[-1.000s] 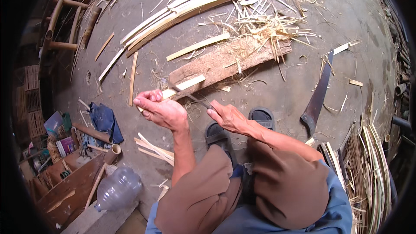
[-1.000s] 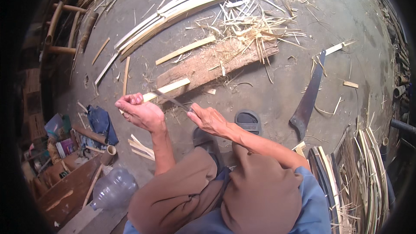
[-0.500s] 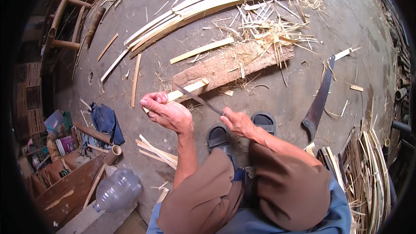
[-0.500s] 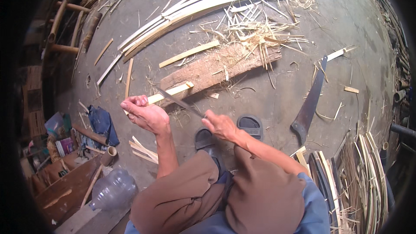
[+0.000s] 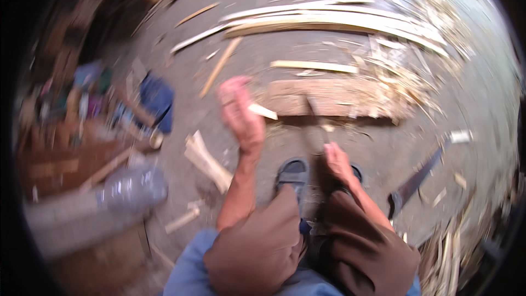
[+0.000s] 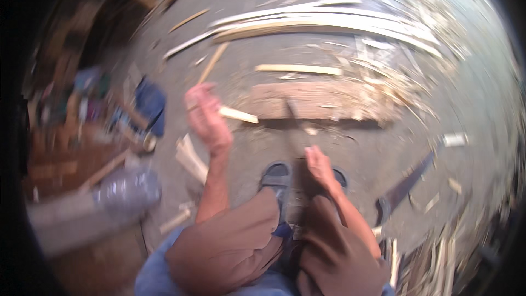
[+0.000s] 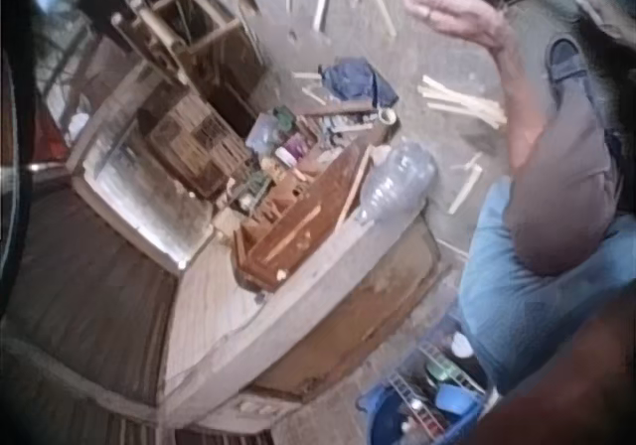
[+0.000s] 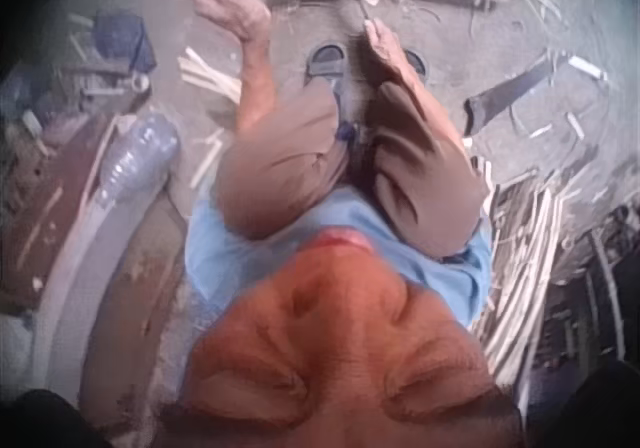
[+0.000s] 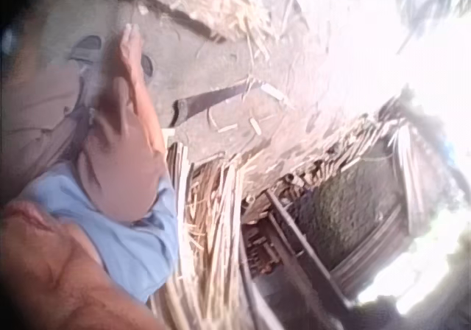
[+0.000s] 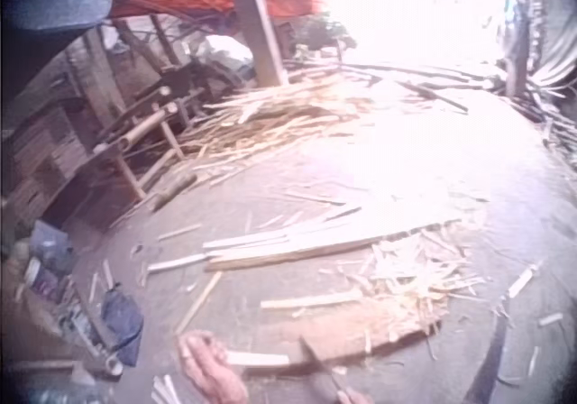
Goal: The person sits on the floor and uses a knife to shave thin strips of bamboo. They repeatedly hold a bamboo strip against a wooden block and scrape the knife along its length to remove thin layers, creating shavings.
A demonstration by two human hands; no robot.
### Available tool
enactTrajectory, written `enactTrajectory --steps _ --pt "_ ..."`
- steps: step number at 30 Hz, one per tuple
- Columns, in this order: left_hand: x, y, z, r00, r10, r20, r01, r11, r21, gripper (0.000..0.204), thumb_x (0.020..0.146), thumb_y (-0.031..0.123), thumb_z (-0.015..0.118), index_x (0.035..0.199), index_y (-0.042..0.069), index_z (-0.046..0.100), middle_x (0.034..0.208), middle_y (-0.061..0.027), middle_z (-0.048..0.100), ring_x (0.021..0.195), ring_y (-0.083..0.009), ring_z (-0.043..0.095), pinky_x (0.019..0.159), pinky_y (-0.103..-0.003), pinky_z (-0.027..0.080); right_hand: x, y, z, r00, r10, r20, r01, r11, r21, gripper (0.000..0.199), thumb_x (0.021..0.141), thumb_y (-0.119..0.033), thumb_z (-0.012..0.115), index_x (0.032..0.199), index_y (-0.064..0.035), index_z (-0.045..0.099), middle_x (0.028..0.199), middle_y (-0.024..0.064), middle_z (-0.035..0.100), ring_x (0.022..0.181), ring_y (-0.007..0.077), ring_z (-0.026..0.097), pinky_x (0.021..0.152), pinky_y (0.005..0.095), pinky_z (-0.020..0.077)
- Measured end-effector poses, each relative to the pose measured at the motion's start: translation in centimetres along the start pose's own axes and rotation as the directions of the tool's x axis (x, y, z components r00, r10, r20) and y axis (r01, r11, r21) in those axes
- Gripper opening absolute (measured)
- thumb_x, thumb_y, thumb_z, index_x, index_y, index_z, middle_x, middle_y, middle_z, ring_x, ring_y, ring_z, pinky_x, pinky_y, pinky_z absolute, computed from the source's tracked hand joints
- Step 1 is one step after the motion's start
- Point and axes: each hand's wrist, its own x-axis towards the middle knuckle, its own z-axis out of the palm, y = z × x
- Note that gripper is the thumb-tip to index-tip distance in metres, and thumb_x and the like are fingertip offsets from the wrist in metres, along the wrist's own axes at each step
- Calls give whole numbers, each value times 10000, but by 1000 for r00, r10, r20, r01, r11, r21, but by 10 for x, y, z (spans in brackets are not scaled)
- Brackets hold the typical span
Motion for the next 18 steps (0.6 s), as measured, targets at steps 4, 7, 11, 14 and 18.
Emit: enactTrajectory --steps 4,7,11,14,18 --pt "-14 -55 -34 763 281 582 -516 808 285 215 926 267 635 820 83 600 790 -102 556 690 -293 544 672 -423 413 11 28 -2 999 -27 -28 27 1000 8 383 1071 -362 388 945 -42 558 669 63 474 610 152 463 580 340 411" --pt "-60 -121 -104 742 23 670 -487 706 515 283 888 330 665 754 84 616 771 -77 538 724 -276 559 673 -429 395 5 25 12 996 -84 -13 84 996 7 390 1070 -369 390 933 -43 555 642 47 456 574 146 460 542 337 397" --pt "-106 -172 -193 664 -90 742 -528 647 550 314 881 347 667 779 50 653 892 -129 573 897 -302 582 810 -453 423 3 36 23 998 -65 -8 65 998 3 372 1068 -353 407 915 -43 543 629 36 446 564 153 449 532 335 392" --pt "-93 -184 -173 622 13 783 -606 642 470 271 889 299 660 901 28 671 1002 -164 589 978 -336 582 887 -461 431 11 40 14 995 -77 -69 77 997 0 360 1068 -343 414 905 -46 538 631 36 451 568 154 454 538 339 393" --pt "-8 -191 -57 672 -39 740 -439 784 440 261 900 180 639 1103 17 635 1106 -191 584 1041 -372 576 906 -455 464 10 43 5 995 86 40 -91 987 131 351 1067 -353 420 937 -45 529 644 88 486 581 199 508 555 372 422"
